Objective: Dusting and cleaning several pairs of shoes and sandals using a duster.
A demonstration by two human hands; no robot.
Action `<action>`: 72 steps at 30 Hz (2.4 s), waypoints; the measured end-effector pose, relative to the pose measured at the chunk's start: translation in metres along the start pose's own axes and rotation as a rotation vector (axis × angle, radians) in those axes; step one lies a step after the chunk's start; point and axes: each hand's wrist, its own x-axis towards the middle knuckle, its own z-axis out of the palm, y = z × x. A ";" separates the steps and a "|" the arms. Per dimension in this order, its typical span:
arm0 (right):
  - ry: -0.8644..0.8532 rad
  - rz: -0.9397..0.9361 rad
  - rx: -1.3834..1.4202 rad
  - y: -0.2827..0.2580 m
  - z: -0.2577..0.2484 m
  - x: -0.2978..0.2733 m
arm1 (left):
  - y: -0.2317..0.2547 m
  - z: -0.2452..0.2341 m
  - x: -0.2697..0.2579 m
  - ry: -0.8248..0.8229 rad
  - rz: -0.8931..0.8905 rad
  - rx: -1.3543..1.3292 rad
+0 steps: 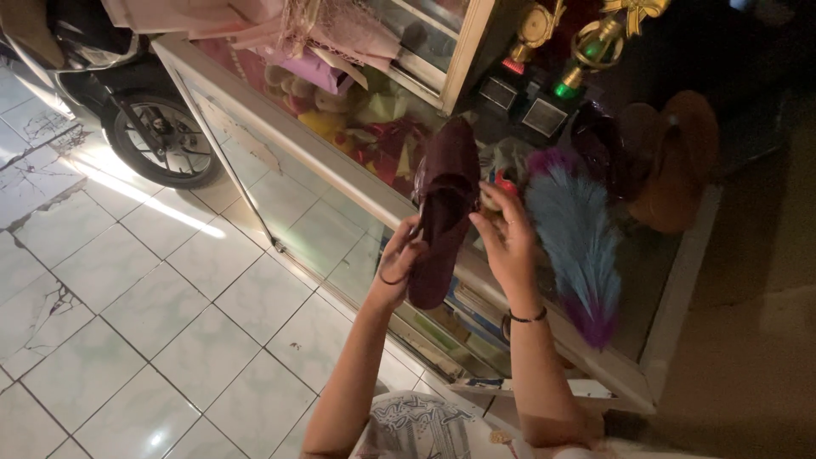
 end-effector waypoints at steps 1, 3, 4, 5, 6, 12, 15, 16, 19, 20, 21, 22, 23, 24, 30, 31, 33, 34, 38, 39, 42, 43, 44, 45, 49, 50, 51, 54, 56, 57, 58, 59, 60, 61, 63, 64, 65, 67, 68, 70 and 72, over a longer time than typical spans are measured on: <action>0.002 -0.002 0.000 -0.006 0.000 -0.001 | 0.005 0.003 0.000 -0.002 0.001 0.001; -0.058 0.077 0.172 -0.017 -0.001 -0.002 | 0.015 0.010 0.000 0.123 -0.200 -0.271; -0.056 0.075 0.171 -0.014 -0.001 -0.005 | 0.014 0.005 0.000 0.120 -0.200 -0.270; -0.043 0.101 0.221 -0.011 0.000 -0.007 | 0.013 0.001 0.001 0.024 -0.252 -0.298; -0.031 0.127 0.271 -0.007 0.000 -0.009 | 0.012 -0.004 0.001 -0.074 -0.303 -0.325; 0.091 0.044 0.106 -0.022 0.010 -0.011 | 0.021 0.009 0.000 -0.015 -0.278 -0.431; 0.112 0.030 -0.050 -0.040 0.012 -0.005 | 0.018 0.013 0.001 0.013 -0.230 -0.399; 0.115 0.031 -0.050 -0.036 0.012 -0.006 | 0.014 0.012 0.001 0.012 -0.233 -0.397; 0.113 0.039 -0.121 -0.029 0.013 -0.008 | -0.002 0.008 0.001 0.073 -0.301 -0.597; 0.107 0.030 -0.097 -0.029 0.015 -0.007 | -0.009 0.005 0.001 0.109 -0.331 -0.626; 0.101 0.023 -0.075 -0.029 0.017 -0.006 | -0.016 0.002 0.000 0.144 -0.361 -0.656; 0.102 0.023 -0.075 -0.033 0.017 -0.006 | -0.008 0.008 0.000 0.143 -0.362 -0.656; 0.095 -0.067 -0.129 -0.038 0.018 -0.006 | 0.000 0.015 0.000 0.171 -0.347 -0.665; 0.088 -0.157 -0.183 -0.043 0.018 -0.006 | 0.008 0.021 0.000 0.198 -0.332 -0.674; 0.120 -0.323 -0.357 -0.049 0.020 -0.012 | 0.020 0.026 -0.005 0.129 -0.244 -0.553; 0.120 -0.322 -0.359 -0.048 0.020 -0.015 | 0.018 0.024 -0.005 0.129 -0.246 -0.555; 0.117 -0.246 -0.295 -0.047 0.021 -0.021 | 0.015 0.021 -0.006 0.056 -0.220 -0.583; 0.115 -0.248 -0.295 -0.047 0.022 -0.022 | 0.007 0.015 -0.007 0.057 -0.218 -0.584; 0.118 -0.291 -0.279 -0.046 0.027 -0.027 | -0.011 -0.002 -0.012 0.114 -0.246 -0.610; 0.112 -0.310 -0.270 -0.045 0.029 -0.029 | -0.012 -0.004 -0.013 0.098 -0.243 -0.633; 0.082 -0.277 -0.215 -0.048 0.033 -0.035 | -0.017 -0.009 -0.011 0.138 -0.254 -0.630; 0.082 -0.277 -0.214 -0.050 0.035 -0.036 | -0.012 -0.004 -0.013 0.139 -0.254 -0.630; 0.081 -0.256 -0.212 -0.053 0.037 -0.037 | -0.008 0.000 -0.015 0.149 -0.219 -0.668; 0.081 -0.235 -0.210 -0.055 0.039 -0.039 | -0.003 0.005 -0.017 0.160 -0.185 -0.705; 0.068 -0.228 -0.243 -0.059 0.041 -0.038 | 0.004 0.005 -0.017 0.187 -0.194 -0.637; 0.055 -0.243 -0.244 -0.059 0.041 -0.037 | 0.003 0.003 -0.018 0.195 -0.207 -0.635; 0.041 -0.258 -0.245 -0.058 0.042 -0.036 | 0.003 0.000 -0.017 0.203 -0.220 -0.632; 0.016 -0.265 -0.211 -0.052 0.041 -0.030 | -0.013 -0.018 -0.016 0.131 -0.243 -0.682; 0.014 -0.283 -0.188 -0.045 0.038 -0.023 | -0.001 -0.015 -0.011 0.226 -0.298 -0.643; 0.012 -0.300 -0.164 -0.042 0.036 -0.019 | 0.005 -0.014 -0.010 0.323 -0.352 -0.603; 0.013 -0.299 -0.164 -0.036 0.035 -0.019 | 0.011 -0.016 -0.010 0.323 -0.353 -0.602; 0.021 -0.273 -0.065 -0.030 0.035 -0.018 | 0.017 -0.017 -0.010 0.258 -0.354 -0.473; 0.030 -0.246 0.034 -0.023 0.034 -0.018 | 0.023 -0.019 -0.010 0.192 -0.354 -0.344; 0.029 -0.245 0.035 -0.017 0.035 -0.021 | 0.015 -0.031 -0.012 0.193 -0.354 -0.344; 0.066 -0.102 0.222 -0.004 0.037 -0.027 | -0.001 -0.053 -0.015 0.183 -0.274 -0.251; 0.066 -0.103 0.223 -0.006 0.036 -0.025 | 0.029 -0.033 -0.012 0.183 -0.273 -0.250; 0.098 -0.102 0.205 -0.008 0.034 -0.024 | 0.058 -0.012 -0.008 0.104 -0.260 -0.158; 0.130 -0.101 0.186 -0.007 0.029 -0.022 | 0.091 0.005 -0.006 0.025 -0.248 -0.067; 0.154 -0.114 0.175 -0.006 0.026 -0.022 | 0.095 0.002 -0.007 0.083 -0.262 -0.057; 0.184 -0.131 0.160 0.001 0.018 -0.020 | 0.099 -0.009 -0.007 0.133 -0.275 -0.046; 0.226 -0.105 0.171 0.011 0.010 -0.021 | 0.096 -0.023 -0.014 0.070 -0.288 -0.167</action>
